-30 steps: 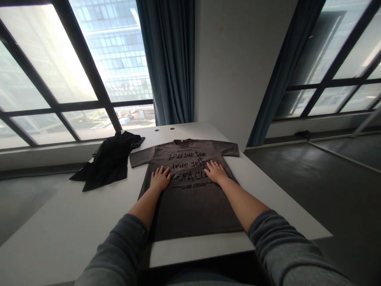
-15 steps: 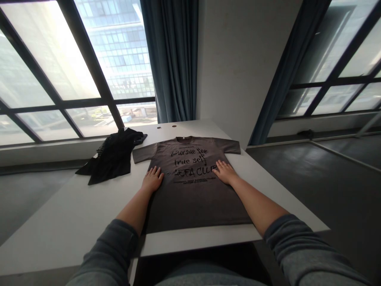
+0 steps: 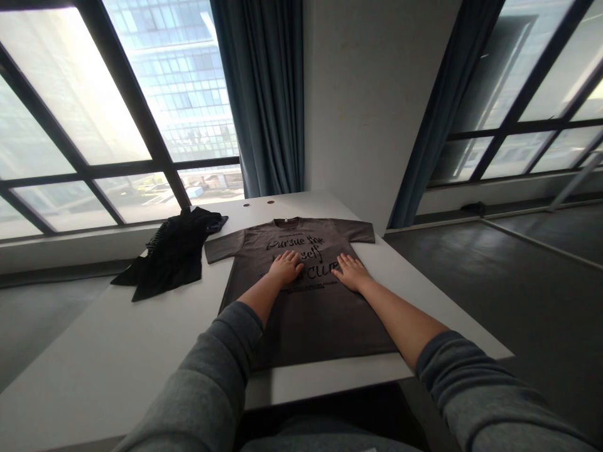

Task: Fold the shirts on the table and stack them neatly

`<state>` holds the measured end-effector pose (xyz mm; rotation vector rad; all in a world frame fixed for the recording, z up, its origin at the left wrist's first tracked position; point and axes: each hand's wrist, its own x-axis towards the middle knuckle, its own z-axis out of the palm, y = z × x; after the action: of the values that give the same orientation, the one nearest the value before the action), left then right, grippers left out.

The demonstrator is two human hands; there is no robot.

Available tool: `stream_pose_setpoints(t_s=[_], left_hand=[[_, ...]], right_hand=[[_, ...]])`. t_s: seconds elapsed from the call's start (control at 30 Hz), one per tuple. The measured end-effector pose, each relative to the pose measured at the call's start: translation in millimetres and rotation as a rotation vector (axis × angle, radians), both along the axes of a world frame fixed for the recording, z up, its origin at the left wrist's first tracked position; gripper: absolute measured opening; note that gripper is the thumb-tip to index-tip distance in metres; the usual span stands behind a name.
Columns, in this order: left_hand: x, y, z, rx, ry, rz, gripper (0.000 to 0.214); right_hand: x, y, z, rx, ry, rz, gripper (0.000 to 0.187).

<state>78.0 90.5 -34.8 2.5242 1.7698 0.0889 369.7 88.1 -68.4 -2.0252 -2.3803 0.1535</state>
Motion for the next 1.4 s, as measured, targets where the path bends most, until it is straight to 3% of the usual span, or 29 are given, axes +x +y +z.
stream_pose_setpoints(t_s=[0.1, 0.23, 0.4, 0.73, 0.97, 1.1, 1.23, 1.33, 1.4], left_hand=[[10.2, -7.7, -15.3, -0.019, -0.022, -0.034, 0.074], [-12.5, -28.5, -25.1, -0.007, -0.052, -0.06, 0.071], [-50.6, -73.2, -22.5, -0.01, -0.021, -0.049, 0.069], [-110.4, -155.4, -17.2, -0.057, -0.005, 0.109, 0.069], [-162.9, -218.7, -4.8, -0.014, -0.005, 0.331, 0.061], [-174.8, -256.6, 6.0, 0.055, 0.007, 0.448, 0.053], [-182.3, -282.0, 7.3, -0.008, 0.001, 0.641, 0.047], [-185.4, -282.2, 8.8, -0.138, -0.02, 0.596, 0.03], [-185.0, -277.0, 12.7, -0.137, -0.064, 0.561, 0.026]], right_hand=[[-0.4, -2.1, 1.6, 0.002, 0.005, -0.002, 0.086], [-0.6, -3.6, 2.5, -0.008, 0.019, 0.001, 0.086], [-0.9, -5.3, 3.1, 0.008, 0.02, -0.001, 0.085], [8.7, -25.5, 5.5, 0.026, 0.021, 0.049, 0.073], [58.7, -83.0, 0.4, 0.142, 0.025, 0.103, 0.066], [89.7, -138.9, 9.6, 0.272, 0.002, -0.046, 0.054], [103.9, -185.5, 14.7, 0.138, 0.111, -0.22, 0.065], [101.3, -199.3, 22.9, 0.019, 0.312, -0.223, 0.075], [96.1, -199.3, 33.6, 0.014, 0.475, -0.195, 0.073]])
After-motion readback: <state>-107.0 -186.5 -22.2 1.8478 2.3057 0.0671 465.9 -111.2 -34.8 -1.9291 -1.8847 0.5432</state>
